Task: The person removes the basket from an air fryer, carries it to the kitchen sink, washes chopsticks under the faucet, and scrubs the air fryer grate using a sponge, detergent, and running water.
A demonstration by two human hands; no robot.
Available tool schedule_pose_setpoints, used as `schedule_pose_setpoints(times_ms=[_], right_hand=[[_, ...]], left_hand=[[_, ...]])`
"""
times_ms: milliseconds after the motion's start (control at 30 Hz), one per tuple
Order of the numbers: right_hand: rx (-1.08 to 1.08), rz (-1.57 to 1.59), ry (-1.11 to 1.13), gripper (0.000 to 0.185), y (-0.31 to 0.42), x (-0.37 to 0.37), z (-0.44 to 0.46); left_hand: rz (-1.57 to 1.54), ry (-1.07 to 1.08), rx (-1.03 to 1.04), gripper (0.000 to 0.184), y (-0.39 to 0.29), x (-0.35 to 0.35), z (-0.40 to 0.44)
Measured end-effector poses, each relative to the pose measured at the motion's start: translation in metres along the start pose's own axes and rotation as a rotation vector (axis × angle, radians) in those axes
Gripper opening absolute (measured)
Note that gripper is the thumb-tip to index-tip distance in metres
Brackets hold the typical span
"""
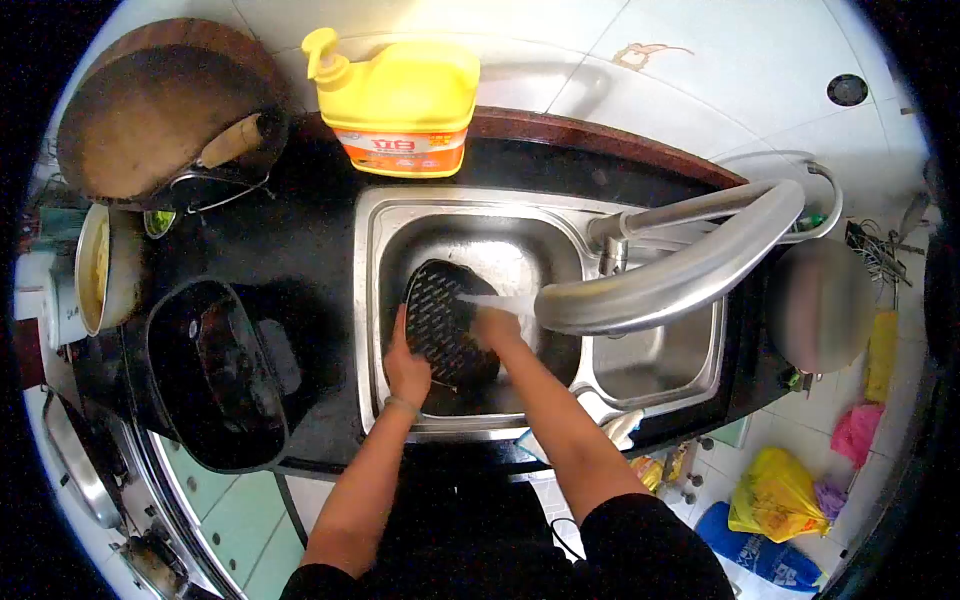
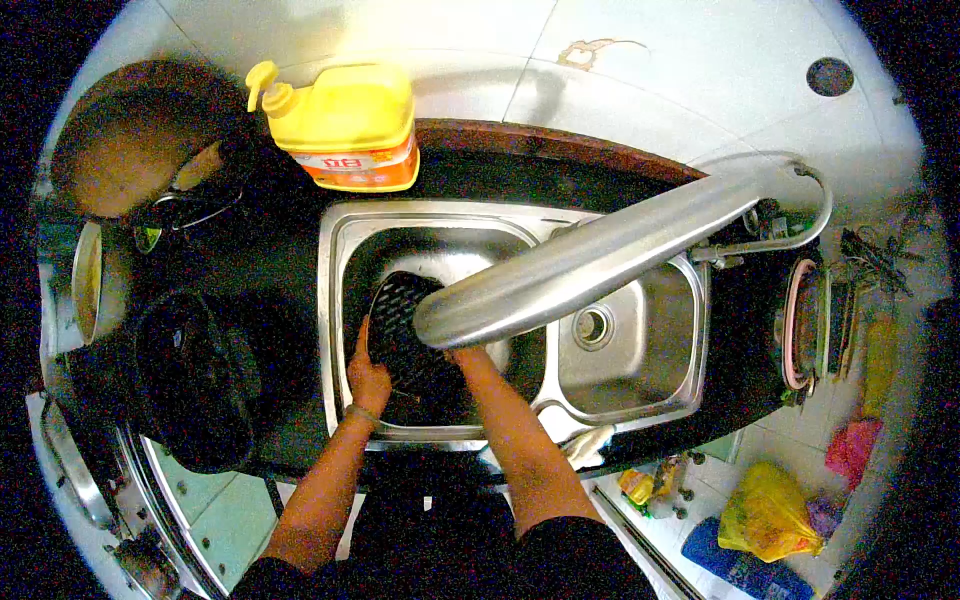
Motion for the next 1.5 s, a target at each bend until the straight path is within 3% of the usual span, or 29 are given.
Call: schedule_pose_setpoints(times_ms=[100, 167, 233, 267, 300, 367, 400, 467, 533, 600, 633, 667, 767, 800, 833, 867, 900, 967, 1033, 1067, 1133, 1167, 1233, 1300, 1333, 1367, 1500], right_hand=[[-0.101, -0.055, 0.032, 0.025, 0.029, -0.003, 0.044], [-0.288, 0.136, -0.200, 0.020, 0.092, -0.055, 0.014], [-0.392, 0.141, -0.402, 0.021, 0.126, -0.047, 0.010], [-0.559, 0.354, -0.489, 0.018, 0.125, -0.057, -0.009], [-0.687, 0.352, -0.404, 0.015, 0.126, -0.056, -0.019], [-0.854, 0.744, -0.333, 0.010, 0.116, -0.057, -0.046], [-0.972, 0.638, -0.221, 0.007, 0.115, -0.042, -0.059], [-0.851, 0.787, 0.028, 0.009, 0.101, -0.031, -0.078], [-0.878, 0.708, 0.039, 0.014, 0.083, -0.015, -0.078], [-0.653, 0.265, 0.275, 0.025, 0.040, 0.011, -0.067], [-0.634, -0.117, 0.580, 0.036, 0.016, 0.028, -0.064], [-0.636, -0.115, 0.533, 0.034, 0.007, 0.020, -0.055], [-0.506, -0.009, -0.063, 0.021, 0.001, -0.006, -0.013], [-0.444, 0.029, -0.116, 0.021, -0.004, -0.001, 0.003], [-0.293, 0.346, -0.176, 0.021, 0.001, -0.021, 0.005], [-0.132, 0.658, -0.232, 0.023, 0.009, -0.040, 0.000], [-0.210, 0.767, -0.168, 0.022, 0.033, -0.036, -0.003], [-0.641, 0.721, -0.135, 0.027, 0.080, -0.051, -0.042], [-0.768, 0.655, 0.053, 0.029, 0.096, -0.010, -0.058], [-0.767, 0.651, 0.053, 0.029, 0.087, -0.012, -0.059], [-0.804, 0.251, 0.023, 0.026, 0.058, -0.012, -0.066], [-0.448, 0.256, 0.182, 0.032, 0.018, 0.013, -0.029], [-0.163, 0.289, 0.055, 0.036, -0.006, 0.017, 0.006], [-0.302, 0.101, 0.054, 0.039, 0.042, -0.020, -0.040], [-0.229, 0.314, 0.149, 0.040, 0.051, -0.016, -0.052], [-0.733, 0.220, 0.069, 0.043, 0.086, -0.015, -0.073], [-0.551, 0.318, 0.073, 0.032, 0.088, -0.023, -0.051]], left_hand=[[-0.046, 0.061, 0.028, 0.075, 0.001, 0.002, 0.002], [-0.067, 0.061, 0.085, 0.075, 0.003, 0.003, 0.002], [-0.060, 0.079, 0.049, 0.073, 0.009, 0.004, -0.001], [-0.060, 0.084, -0.024, 0.069, 0.015, 0.005, -0.004], [-0.064, 0.090, -0.091, 0.066, 0.021, 0.006, -0.004], [-0.048, 0.026, 0.034, 0.048, 0.016, 0.007, 0.003], [-0.196, 0.052, -0.096, 0.048, 0.035, 0.013, 0.000], [-0.448, 0.116, -0.269, 0.047, 0.044, 0.020, -0.001], [-0.343, 0.095, -0.212, 0.046, 0.039, 0.017, 0.001], [-0.276, 0.087, -0.150, 0.044, 0.034, 0.015, 0.002], [-0.268, 0.096, -0.151, 0.044, 0.035, 0.015, 0.001], [-0.250, 0.115, -0.182, 0.043, 0.038, 0.016, 0.000], [-0.259, 0.146, -0.231, 0.043, 0.039, 0.019, -0.001], [-0.190, 0.116, -0.164, 0.043, 0.029, 0.015, 0.001], [-0.122, 0.086, -0.097, 0.043, 0.019, 0.011, 0.002], [-0.175, 0.117, -0.171, 0.043, 0.019, 0.012, -0.001], [-0.172, 0.123, -0.171, 0.043, 0.024, 0.014, 0.000], [-0.154, 0.119, -0.243, 0.043, 0.041, 0.015, 0.001], [-0.172, 0.117, -0.205, 0.043, 0.028, 0.013, -0.001], [-0.191, 0.114, -0.164, 0.043, 0.020, 0.012, 0.000], [-0.177, 0.111, -0.154, 0.043, 0.022, 0.013, 0.000], [-0.158, 0.107, -0.142, 0.043, 0.023, 0.013, 0.001], [-0.153, 0.089, -0.136, 0.043, 0.011, 0.010, 0.001], [-0.142, 0.081, -0.138, 0.043, 0.015, 0.009, 0.000], [-0.136, 0.072, -0.132, 0.042, 0.024, 0.011, 0.001], [-0.134, 0.061, -0.125, 0.042, 0.024, 0.012, 0.002], [-0.033, 0.084, -0.165, 0.042, 0.017, 0.010, 0.001]])
Point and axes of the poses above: each hand's wrist, its own z-axis towards the middle knuckle, its own x-axis out of the palm, y = z × x, the point moved 8 cm from there along z, towards the middle knuckle, and after that the axes turned 3 degrees about -z, right-handed, at the moved point
